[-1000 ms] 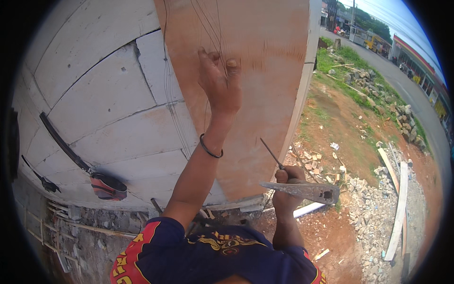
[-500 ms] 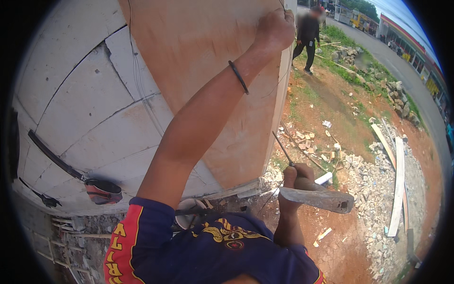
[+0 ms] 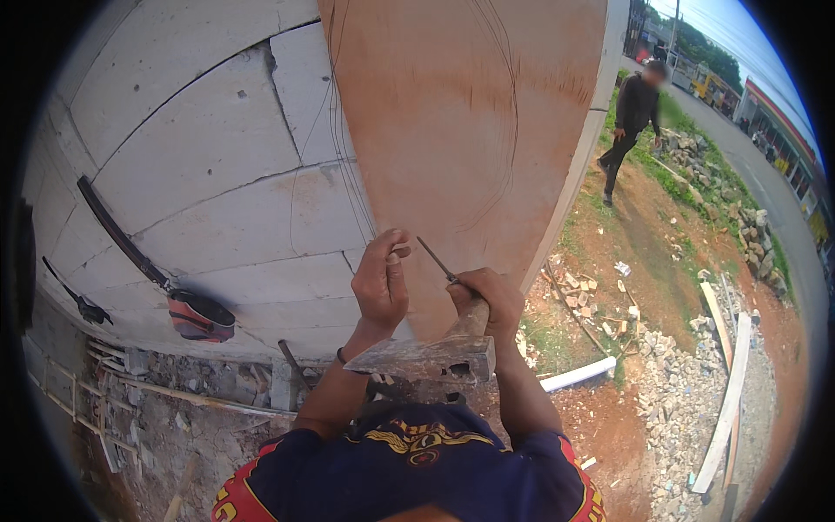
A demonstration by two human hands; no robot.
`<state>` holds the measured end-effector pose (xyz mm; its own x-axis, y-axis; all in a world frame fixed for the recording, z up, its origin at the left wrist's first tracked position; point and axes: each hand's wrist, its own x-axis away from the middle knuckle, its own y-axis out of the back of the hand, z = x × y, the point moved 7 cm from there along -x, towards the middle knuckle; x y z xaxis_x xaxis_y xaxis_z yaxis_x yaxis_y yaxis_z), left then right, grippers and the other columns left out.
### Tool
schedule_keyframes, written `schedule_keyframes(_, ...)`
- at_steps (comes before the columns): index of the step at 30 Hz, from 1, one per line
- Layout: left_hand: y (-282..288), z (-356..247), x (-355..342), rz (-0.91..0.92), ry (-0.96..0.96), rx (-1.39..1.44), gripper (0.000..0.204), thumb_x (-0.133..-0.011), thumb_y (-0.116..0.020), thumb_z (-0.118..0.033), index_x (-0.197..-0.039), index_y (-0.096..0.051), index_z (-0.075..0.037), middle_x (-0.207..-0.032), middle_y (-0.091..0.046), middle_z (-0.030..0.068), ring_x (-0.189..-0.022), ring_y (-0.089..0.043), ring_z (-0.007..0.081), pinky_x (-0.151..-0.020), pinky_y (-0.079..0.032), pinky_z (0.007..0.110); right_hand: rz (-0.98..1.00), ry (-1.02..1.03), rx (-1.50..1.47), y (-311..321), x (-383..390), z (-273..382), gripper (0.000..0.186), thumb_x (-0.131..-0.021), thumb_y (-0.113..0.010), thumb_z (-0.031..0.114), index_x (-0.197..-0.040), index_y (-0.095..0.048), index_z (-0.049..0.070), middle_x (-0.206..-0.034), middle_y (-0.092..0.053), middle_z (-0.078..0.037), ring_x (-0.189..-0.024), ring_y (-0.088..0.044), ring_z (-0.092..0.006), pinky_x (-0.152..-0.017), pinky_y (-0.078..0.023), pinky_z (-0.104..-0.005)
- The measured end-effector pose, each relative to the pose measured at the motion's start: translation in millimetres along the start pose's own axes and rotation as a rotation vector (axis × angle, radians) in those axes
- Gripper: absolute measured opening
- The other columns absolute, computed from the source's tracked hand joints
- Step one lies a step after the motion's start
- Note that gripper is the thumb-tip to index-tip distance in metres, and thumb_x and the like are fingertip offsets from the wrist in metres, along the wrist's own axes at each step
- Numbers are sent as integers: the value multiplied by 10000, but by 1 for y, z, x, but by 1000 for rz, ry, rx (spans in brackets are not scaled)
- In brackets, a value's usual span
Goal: The person sits on the ground and uses a hammer to drive nails into a wall, securing black wires. They repeatedly pick up wire segments, position them against the wall, and hammer nails to fasten them in place.
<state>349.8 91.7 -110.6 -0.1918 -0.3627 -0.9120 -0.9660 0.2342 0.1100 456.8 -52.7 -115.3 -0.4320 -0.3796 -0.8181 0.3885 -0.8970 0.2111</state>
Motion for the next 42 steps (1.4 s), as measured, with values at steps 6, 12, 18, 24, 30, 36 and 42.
schedule_keyframes(6,-21,30,-3,92,-292,-296,472,-778,-660,9,-1247,-615,-25,-1218,-627,115,-1102,-585,318,-913,-477,438,28,130,-97,-45,-52,-5,159,-769,-743,-1,-889,-640,4,-765,-630,-120,-659,-618,-258,-588,-464,-347)
schedule_keyframes(12,-17,52,-40,218,-286,-180,322,-737,-703,6,-1054,-698,-48,-1045,-693,111,-999,-631,314,-825,-502,408,-40,42,129,-30,-59,-12,227,-804,-748,53,-982,-617,2,-865,-633,-123,-714,-623,-245,-659,-489,-358)
schedule_keyframes(18,1,82,-78,189,-88,-44,203,-752,-697,65,-948,-706,15,-853,-705,134,-743,-693,279,-653,-542,333,12,-396,-146,-2,-24,-30,273,-923,-634,106,-1135,-497,2,-828,-523,-52,-599,-529,-119,-548,-452,-283)
schedule_keyframes(24,-3,69,-84,204,-184,-108,176,-774,-706,47,-946,-705,8,-848,-703,132,-749,-700,270,-641,-548,329,69,-447,-308,-5,9,-19,244,-994,-482,128,-1172,-477,-38,-784,-506,-24,-543,-486,-71,-489,-406,-221)
schedule_keyframes(30,-2,66,-78,158,-238,-153,153,-771,-722,37,-915,-684,-1,-842,-698,127,-736,-693,285,-625,-548,331,101,-293,-270,2,9,12,333,-1017,-453,218,-1218,-462,-47,-775,-526,-32,-546,-483,-73,-505,-405,-229)
schedule_keyframes(36,3,60,-79,78,-286,-132,192,-747,-719,39,-930,-685,-11,-847,-692,108,-717,-682,276,-590,-541,329,178,-269,-485,-20,5,32,464,-1039,-421,375,-1231,-451,-46,-717,-505,-9,-568,-466,-72,-536,-393,-218)
schedule_keyframes(42,-2,54,-75,89,-315,-164,210,-731,-736,29,-930,-685,-17,-844,-691,106,-696,-673,264,-590,-537,323,161,-239,-105,-30,-1,34,372,-972,-551,164,-1286,-459,-15,-900,-599,-245,-793,-617,-408,-678,-485,-420)
